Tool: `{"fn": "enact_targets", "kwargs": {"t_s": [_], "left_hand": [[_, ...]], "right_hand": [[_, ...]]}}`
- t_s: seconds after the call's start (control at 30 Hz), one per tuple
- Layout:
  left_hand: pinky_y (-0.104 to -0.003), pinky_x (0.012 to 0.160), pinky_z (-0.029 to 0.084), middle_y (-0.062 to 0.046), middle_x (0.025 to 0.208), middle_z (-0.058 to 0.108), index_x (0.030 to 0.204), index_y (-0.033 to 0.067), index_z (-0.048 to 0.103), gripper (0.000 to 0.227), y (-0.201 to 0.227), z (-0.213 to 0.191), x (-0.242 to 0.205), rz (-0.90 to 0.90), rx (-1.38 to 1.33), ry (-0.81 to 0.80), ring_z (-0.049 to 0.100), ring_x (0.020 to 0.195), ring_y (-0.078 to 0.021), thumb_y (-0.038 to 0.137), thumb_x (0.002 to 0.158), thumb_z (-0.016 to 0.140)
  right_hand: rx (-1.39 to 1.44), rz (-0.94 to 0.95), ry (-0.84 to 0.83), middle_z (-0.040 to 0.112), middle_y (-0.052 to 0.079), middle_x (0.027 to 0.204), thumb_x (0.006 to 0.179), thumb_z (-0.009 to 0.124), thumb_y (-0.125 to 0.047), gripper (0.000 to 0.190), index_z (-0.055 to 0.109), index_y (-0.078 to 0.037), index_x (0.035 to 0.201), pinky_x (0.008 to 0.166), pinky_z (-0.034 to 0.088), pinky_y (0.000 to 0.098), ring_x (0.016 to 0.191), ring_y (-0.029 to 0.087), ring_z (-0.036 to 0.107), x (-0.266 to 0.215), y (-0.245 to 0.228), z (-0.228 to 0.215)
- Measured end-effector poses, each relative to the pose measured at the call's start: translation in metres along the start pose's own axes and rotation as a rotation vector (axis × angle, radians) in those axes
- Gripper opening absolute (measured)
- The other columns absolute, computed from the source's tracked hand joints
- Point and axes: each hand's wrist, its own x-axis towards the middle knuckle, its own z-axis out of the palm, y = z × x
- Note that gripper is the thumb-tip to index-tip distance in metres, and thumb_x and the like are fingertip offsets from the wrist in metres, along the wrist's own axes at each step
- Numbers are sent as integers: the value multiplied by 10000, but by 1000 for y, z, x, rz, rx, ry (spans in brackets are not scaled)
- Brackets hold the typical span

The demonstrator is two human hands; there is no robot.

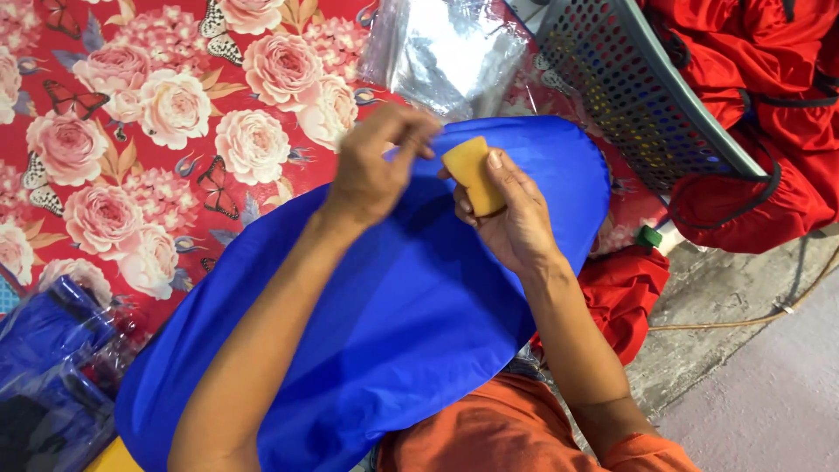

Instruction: Cleaning a blue fabric seat cover using a sponge and trimming excess material with scissors

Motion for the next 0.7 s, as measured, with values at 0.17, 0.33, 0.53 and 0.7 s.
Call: {"fn": "enact_targets", "kwargs": {"t_s": [0.17, 0.33, 0.53, 0.7], "left_hand": [[-278, 581, 375, -21, 870, 556, 1053, 43, 606, 48, -58, -72, -18, -301, -15, 84, 432, 671, -110, 44, 1076, 564], [-317, 597, 462, -46, 742, 579, 977, 16, 688, 298, -127, -201, -85, -511, 494, -85, 464, 596, -150, 216, 1193, 732], [-531, 854, 550, -237, 1175, 725, 1432, 134, 597, 720, -167, -276, -162, -1024, 1021, -499, 690, 1023, -389, 51, 780, 891], [-484, 993, 498, -193, 1304, 675, 1517, 135, 536, 721, -137, -238, -136, -1371, 584, -554, 650, 1134, -361, 83, 844, 791]], "right_hand": [[69, 121, -5, 675, 241, 1070, 1019, 565, -334, 486, 565, 102, 1234, 540, 467, 242, 671, 162, 571, -4, -15, 10], [131, 66, -58, 650, 233, 1098, 1018, 555, -438, 564, 554, 84, 1234, 516, 433, 231, 673, 155, 548, -6, -19, -1], [230, 54, -43, 619, 266, 1155, 1028, 481, -264, 409, 493, 17, 1324, 616, 483, 270, 774, 206, 598, -8, -18, -22], [-54, -103, -34, 515, 137, 1372, 916, 659, 41, 526, 430, -142, 1353, 880, 497, 297, 1194, 251, 604, -13, 2, -36]]}}
